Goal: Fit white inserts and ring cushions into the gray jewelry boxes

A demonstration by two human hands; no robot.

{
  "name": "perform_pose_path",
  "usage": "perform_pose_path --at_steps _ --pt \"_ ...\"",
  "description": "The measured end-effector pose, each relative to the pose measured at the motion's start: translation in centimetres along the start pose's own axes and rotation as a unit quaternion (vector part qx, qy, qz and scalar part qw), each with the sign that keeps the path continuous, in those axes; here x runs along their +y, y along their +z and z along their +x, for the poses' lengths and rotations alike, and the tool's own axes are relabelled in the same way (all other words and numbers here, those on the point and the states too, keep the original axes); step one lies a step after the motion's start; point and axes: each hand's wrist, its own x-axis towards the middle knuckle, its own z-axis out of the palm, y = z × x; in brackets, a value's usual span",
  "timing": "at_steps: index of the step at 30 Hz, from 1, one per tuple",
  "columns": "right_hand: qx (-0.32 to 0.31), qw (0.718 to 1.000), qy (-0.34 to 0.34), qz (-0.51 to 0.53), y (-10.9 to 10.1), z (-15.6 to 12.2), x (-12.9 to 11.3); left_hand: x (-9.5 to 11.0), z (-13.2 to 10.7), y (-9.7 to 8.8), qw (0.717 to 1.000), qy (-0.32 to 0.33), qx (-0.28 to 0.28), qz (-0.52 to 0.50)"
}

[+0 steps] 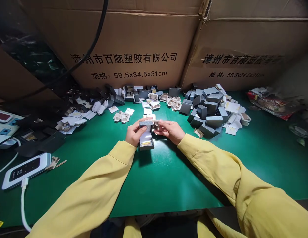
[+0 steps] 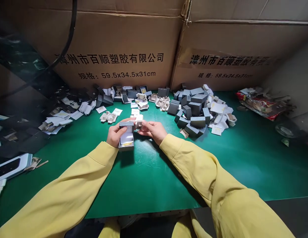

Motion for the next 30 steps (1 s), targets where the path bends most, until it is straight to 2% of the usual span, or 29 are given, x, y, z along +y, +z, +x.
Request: perform_pose_path --at_steps 3,6,12,15,18,22,30 --pt "-0.002 1.000 0.011 -0.011 0.1 -0.1 -0.2 0.1 0.0 0.0 1.000 0.005 -0.007 0.008" --pt "-0.031 0.999 0.014 -0.011 0.0 -0.2 -0.4 0.2 0.0 -0.2 0.999 0.020 -0.012 0.022" --pt "-0.073 0.996 0.024 -0.047 -0.7 0.3 -0.8 0.1 0.2 -1.0 0.994 0.049 -0.068 0.065" --pt "-0.095 0.994 0.051 -0.028 -1.0 0.5 -1.1 0.2 0.3 -1.2 0.992 0.049 -0.087 0.082" --pt "-0.093 0.991 0.091 0.001 -1.1 0.6 -1.3 0.4 0.4 -1.2 0.989 0.053 -0.100 0.092" --pt "-0.096 0.990 0.101 0.001 -1.1 0.5 -1.3 0.5 0.4 -1.2 0.985 0.070 -0.116 0.106" --pt "-0.135 0.982 0.101 -0.089 -1.0 0.1 -0.9 0.1 0.5 -1.4 0.983 0.082 -0.125 0.108"
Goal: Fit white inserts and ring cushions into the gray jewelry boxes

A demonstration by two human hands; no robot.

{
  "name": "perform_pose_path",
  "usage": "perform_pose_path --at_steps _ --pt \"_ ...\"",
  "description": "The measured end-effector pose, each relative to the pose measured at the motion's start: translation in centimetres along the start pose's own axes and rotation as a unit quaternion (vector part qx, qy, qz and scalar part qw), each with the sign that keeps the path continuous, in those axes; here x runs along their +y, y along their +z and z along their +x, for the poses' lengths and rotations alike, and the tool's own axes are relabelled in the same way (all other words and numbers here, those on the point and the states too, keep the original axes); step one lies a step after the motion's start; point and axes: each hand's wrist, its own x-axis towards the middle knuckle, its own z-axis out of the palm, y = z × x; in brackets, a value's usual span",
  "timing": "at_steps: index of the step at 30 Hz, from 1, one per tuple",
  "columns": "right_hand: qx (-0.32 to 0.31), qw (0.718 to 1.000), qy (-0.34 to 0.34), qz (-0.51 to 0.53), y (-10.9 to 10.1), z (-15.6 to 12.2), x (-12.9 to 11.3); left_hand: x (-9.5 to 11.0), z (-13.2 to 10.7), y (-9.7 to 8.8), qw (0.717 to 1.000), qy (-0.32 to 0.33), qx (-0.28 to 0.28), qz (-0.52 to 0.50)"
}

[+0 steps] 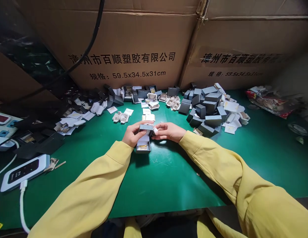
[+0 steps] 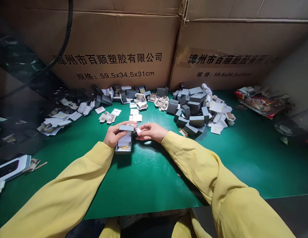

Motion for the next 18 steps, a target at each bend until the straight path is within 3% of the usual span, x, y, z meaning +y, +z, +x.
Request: perform_pose_path --at_steps 8,18 --pt "-0.032 0.999 -0.033 -0.023 0.3 -0.2 -0.2 -0.2 -0.2 0.1 0.999 0.025 0.025 0.008" --pt "0.008 0.996 -0.073 -0.059 0.6 -0.4 -0.6 -0.2 -0.3 0.4 0.999 0.015 0.039 0.012"
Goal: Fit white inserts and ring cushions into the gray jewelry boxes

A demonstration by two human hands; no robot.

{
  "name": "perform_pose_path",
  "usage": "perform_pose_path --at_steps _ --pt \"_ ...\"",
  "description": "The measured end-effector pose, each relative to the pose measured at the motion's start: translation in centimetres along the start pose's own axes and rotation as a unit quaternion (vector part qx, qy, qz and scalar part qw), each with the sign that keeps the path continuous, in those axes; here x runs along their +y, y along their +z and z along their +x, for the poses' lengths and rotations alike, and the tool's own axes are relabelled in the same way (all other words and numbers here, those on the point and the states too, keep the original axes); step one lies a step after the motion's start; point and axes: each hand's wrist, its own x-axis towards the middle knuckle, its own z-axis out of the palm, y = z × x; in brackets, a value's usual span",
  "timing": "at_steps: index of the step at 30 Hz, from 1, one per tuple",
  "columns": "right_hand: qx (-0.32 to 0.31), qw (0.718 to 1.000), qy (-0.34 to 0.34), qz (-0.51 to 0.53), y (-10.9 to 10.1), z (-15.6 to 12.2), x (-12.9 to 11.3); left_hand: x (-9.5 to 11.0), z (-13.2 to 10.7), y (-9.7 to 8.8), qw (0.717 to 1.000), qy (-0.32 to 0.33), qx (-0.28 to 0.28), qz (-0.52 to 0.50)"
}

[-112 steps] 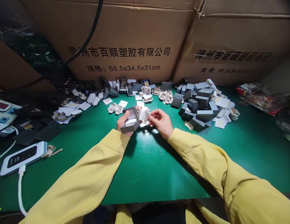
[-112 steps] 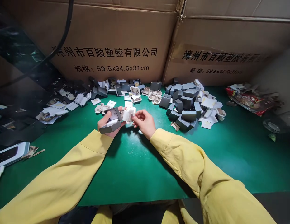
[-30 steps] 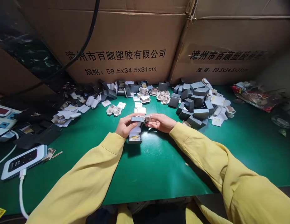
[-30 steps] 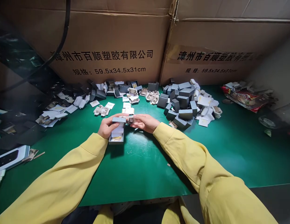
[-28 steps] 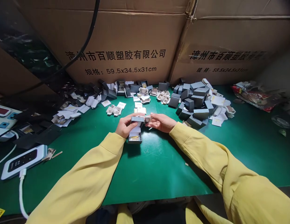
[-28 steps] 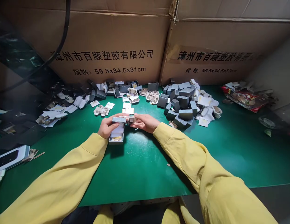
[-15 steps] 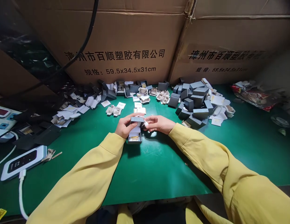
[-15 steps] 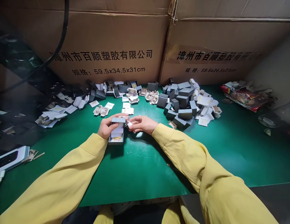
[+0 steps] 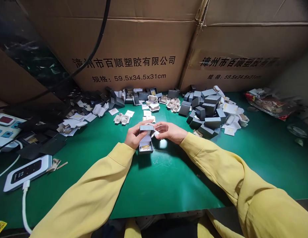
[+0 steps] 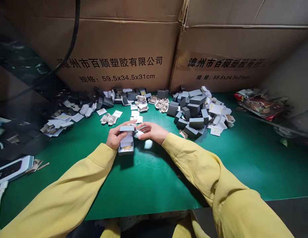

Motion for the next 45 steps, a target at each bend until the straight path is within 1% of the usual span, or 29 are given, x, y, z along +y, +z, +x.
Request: perform_pose_path --at_steps 1,2,3,5,6,7,8,9,11,13,15,18,21,23,26,31,32,35,37,38,40,42,43,44,45 --pt "0.020 1.000 -0.002 0.013 -0.2 0.2 0.0 -0.1 0.1 0.0 1.000 -0.006 0.012 0.010" --pt "0.054 0.998 -0.012 0.028 -0.4 0.3 0.1 -0.3 0.2 0.0 0.999 -0.016 0.030 0.020" --pt "0.098 0.994 -0.033 0.039 -0.6 0.6 0.2 -0.5 0.2 0.0 0.998 -0.031 0.052 0.031" --pt "0.195 0.975 -0.097 0.048 -1.1 1.0 0.4 -1.1 0.4 0.1 0.991 -0.081 0.090 0.055" --pt "0.233 0.963 -0.127 0.044 -1.3 1.2 0.6 -1.3 0.5 0.1 0.986 -0.113 0.098 0.071" --pt "0.260 0.953 -0.151 0.036 -1.5 1.4 0.8 -1.5 0.6 0.1 0.980 -0.145 0.098 0.090" --pt "0.272 0.948 -0.165 0.027 -1.6 1.6 1.0 -1.6 0.7 0.1 0.975 -0.171 0.089 0.111" --pt "0.270 0.947 -0.170 0.020 -1.7 1.7 1.2 -1.7 0.7 -0.1 0.971 -0.187 0.074 0.127" --pt "0.241 0.956 -0.168 0.018 -1.7 1.8 1.6 -1.6 0.8 -0.6 0.972 -0.192 0.025 0.132" --pt "0.210 0.964 -0.161 0.034 -1.6 1.9 2.0 -1.2 0.8 -1.5 0.977 -0.188 -0.046 0.091" --pt "0.204 0.965 -0.154 0.051 -1.5 1.9 2.2 -0.7 0.9 -2.7 0.972 -0.200 -0.118 0.029" --pt "0.199 0.966 -0.155 0.066 -1.5 1.8 2.1 0.0 1.1 -4.5 0.957 -0.221 -0.187 -0.025" --pt "0.180 0.967 -0.171 0.058 -1.4 1.7 2.0 0.5 1.1 -5.8 0.938 -0.237 -0.255 -0.006" --pt "0.179 0.968 -0.173 0.043 -1.3 1.6 1.9 0.6 1.2 -6.1 0.931 -0.243 -0.273 0.022" --pt "0.173 0.971 -0.159 0.047 -1.2 1.6 1.9 0.3 1.1 -5.8 0.939 -0.233 -0.247 0.050" --pt "0.150 0.976 -0.146 0.058 -1.3 1.5 1.9 -0.5 0.7 -4.3 0.967 -0.188 -0.144 0.090" --pt "0.151 0.976 -0.146 0.054 -1.4 1.6 1.9 -0.6 0.7 -4.0 0.970 -0.177 -0.132 0.103" --pt "0.173 0.973 -0.153 0.030 -1.6 1.7 2.0 -0.4 0.5 -3.4 0.972 -0.147 -0.123 0.135" --pt "0.199 0.966 -0.165 -0.014 -1.9 1.8 2.1 -0.3 0.4 -3.3 0.971 -0.143 -0.114 0.153" --pt "0.218 0.959 -0.175 -0.052 -2.1 1.8 2.1 -0.3 0.4 -3.3 0.970 -0.143 -0.108 0.162" --pt "0.260 0.934 -0.194 -0.153 -2.6 1.8 2.1 -0.3 0.4 -3.4 0.970 -0.128 -0.101 0.182" --pt "0.288 0.907 -0.200 -0.232 -3.2 1.9 2.2 -0.2 0.4 -3.4 0.970 -0.076 -0.072 0.221" --pt "0.293 0.902 -0.198 -0.249 -3.5 2.0 2.2 -0.1 0.3 -3.4 0.966 -0.034 -0.043 0.253" --pt "0.294 0.902 -0.192 -0.250 -3.7 2.2 2.3 0.0 0.3 -3.3 0.957 0.013 -0.010 0.290" --pt "0.294 0.905 -0.188 -0.242 -3.8 2.3 2.5 0.3 0.3 -3.1 0.942 0.059 0.022 0.329"
